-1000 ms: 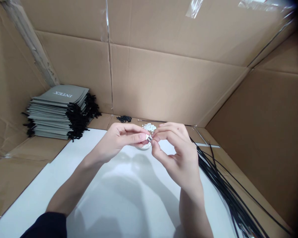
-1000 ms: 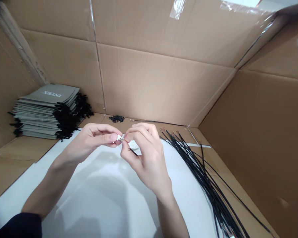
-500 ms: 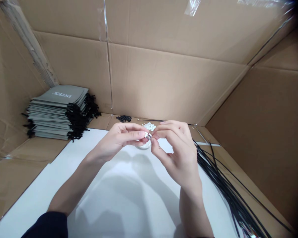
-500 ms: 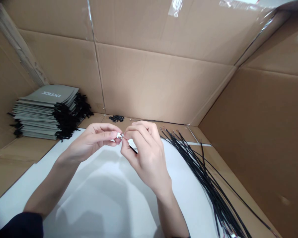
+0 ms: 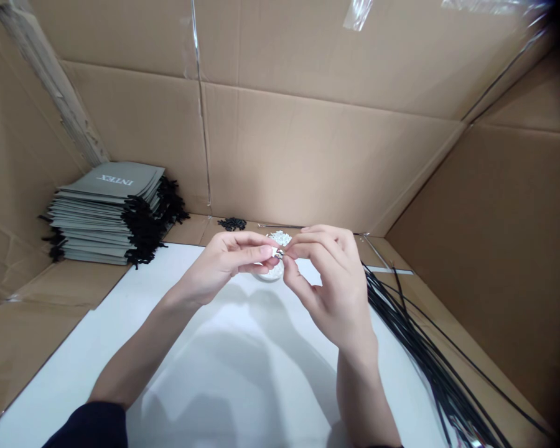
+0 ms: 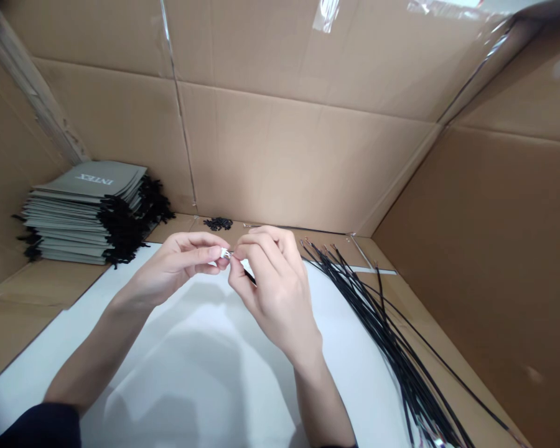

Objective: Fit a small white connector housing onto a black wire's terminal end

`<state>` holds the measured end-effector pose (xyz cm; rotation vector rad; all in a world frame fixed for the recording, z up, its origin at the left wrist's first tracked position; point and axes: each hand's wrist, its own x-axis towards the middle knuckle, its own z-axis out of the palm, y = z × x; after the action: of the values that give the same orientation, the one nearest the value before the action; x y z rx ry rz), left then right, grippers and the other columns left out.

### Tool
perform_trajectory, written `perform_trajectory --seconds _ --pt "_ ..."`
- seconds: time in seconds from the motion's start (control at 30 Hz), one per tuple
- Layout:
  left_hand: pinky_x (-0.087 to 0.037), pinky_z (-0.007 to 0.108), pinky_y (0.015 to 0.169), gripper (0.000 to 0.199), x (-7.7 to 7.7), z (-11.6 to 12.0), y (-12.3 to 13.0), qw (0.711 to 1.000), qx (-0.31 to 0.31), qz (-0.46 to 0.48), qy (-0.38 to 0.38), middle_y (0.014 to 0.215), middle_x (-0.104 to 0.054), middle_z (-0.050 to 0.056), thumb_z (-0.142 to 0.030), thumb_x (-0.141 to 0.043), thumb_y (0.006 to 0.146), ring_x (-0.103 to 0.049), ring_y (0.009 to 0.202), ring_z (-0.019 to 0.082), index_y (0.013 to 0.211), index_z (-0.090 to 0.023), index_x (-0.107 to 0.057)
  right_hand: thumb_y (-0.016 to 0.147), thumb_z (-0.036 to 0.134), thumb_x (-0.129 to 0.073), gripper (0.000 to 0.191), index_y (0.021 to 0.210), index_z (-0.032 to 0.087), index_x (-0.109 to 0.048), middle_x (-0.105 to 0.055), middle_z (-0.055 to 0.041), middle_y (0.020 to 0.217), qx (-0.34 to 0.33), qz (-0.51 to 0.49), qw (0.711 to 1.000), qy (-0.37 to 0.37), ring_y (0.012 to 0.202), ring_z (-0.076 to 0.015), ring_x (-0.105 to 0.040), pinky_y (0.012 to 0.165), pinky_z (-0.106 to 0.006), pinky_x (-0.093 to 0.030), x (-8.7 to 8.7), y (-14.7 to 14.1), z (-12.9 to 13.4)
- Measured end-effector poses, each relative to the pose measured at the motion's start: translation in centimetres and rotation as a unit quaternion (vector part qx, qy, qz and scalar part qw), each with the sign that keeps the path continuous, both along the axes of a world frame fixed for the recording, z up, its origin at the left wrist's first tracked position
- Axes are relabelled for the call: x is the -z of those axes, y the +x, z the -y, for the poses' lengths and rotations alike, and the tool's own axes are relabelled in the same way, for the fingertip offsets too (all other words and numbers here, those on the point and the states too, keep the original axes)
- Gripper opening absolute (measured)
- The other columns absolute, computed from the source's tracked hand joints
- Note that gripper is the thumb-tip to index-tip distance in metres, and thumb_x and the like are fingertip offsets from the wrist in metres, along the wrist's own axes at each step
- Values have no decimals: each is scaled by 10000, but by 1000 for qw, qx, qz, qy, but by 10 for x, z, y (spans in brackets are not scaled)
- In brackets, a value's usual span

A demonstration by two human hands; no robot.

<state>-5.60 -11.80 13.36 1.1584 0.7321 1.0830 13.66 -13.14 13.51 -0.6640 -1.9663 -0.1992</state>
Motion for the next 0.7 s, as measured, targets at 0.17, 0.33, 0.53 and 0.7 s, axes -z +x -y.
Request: perform_trajectory --seconds 0.17,0.33,0.53,0.7 --pt "-602 96 713 140 2 -2 2 996 57 49 -51 851 -768 24 -287 -873 802 -714 794 87 886 -192 -815 957 92 -657 172 964 216 -537 -692 -24 939 0 -15 1000 9 1011 -222 -578 886 -388 -464 0 -1 1" --pt "-609 80 756 102 4 -2 5 993 80 62 -63 849 -756 9 -264 -844 834 -712 811 72 894 -189 -811 951 96 -641 164 948 222 -536 -683 -19 905 4 -7 1000 2 999 -225 -582 876 -397 -472 -1 2 2" --pt "-603 81 745 97 4 -1 6 994 77 48 -53 857 -753 11 -257 -834 841 -710 812 74 902 -185 -814 941 76 -632 169 936 215 -535 -682 -20 897 -11 5 1000 -2 1003 -227 -582 879 -391 -469 -2 6 1" --pt "-600 89 756 135 5 -1 6 997 65 25 -45 874 -762 12 -285 -840 837 -710 822 74 916 -178 -815 940 73 -621 160 917 204 -532 -674 -23 908 -12 19 1000 -17 1001 -223 -578 887 -389 -469 -2 8 1"
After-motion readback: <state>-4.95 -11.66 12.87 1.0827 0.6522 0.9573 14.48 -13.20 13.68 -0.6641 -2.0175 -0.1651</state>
